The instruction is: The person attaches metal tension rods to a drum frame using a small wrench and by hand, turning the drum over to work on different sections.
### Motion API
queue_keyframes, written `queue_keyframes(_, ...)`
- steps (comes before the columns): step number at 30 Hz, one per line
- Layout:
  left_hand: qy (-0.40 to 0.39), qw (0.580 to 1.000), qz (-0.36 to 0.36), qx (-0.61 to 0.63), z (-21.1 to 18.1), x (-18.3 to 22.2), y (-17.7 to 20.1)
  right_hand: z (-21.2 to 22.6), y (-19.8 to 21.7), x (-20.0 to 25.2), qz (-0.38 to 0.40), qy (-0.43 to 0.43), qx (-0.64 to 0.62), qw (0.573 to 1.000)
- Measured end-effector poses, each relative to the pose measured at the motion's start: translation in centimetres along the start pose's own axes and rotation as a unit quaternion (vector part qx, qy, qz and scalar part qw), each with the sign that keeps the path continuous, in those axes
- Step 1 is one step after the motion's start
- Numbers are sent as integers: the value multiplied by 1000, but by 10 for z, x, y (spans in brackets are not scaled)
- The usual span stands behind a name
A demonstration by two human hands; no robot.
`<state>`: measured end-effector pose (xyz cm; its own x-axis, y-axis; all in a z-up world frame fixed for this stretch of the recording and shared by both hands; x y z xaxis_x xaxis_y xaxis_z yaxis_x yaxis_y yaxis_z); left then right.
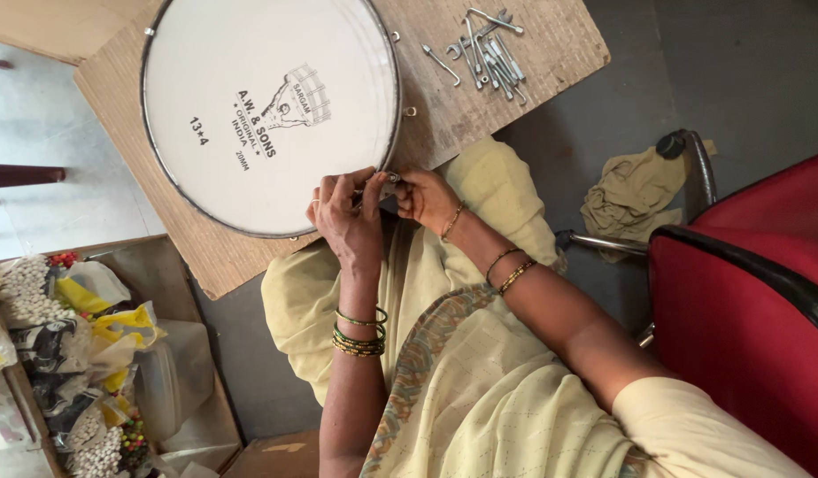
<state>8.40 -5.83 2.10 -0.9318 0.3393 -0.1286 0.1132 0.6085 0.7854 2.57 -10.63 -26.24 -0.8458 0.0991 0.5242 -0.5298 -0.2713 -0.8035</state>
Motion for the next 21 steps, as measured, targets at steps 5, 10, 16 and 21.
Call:
queue_keyframes(5, -2, 1000, -3, -1, 0, 0, 1, -12, 5, -14, 37, 22, 42, 998)
queue_keyframes(10, 7, 1000, 6, 6, 4, 1, -1, -12, 10, -3, -20, -21, 0, 1000)
queue_keyframes(16, 3, 1000, -1, 12, 4, 2, 2, -10, -4, -7, 30, -6, 22, 999)
queue_keyframes(21, -10, 1000, -5, 0, 3, 2, 2, -8, -8, 3, 9, -15, -16, 1000)
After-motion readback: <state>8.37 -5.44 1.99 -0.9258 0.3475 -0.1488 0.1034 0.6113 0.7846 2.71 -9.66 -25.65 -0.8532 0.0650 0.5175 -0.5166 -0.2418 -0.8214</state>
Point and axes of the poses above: each hand's wrist, its own x-axis away from the middle knuckle, its own y-axis out of the back of the hand, z = x × y, the point moved 10 cm from there along -x, towards the middle knuckle, and after that the axes turned 8 degrees about y, right-handed, at the moved point
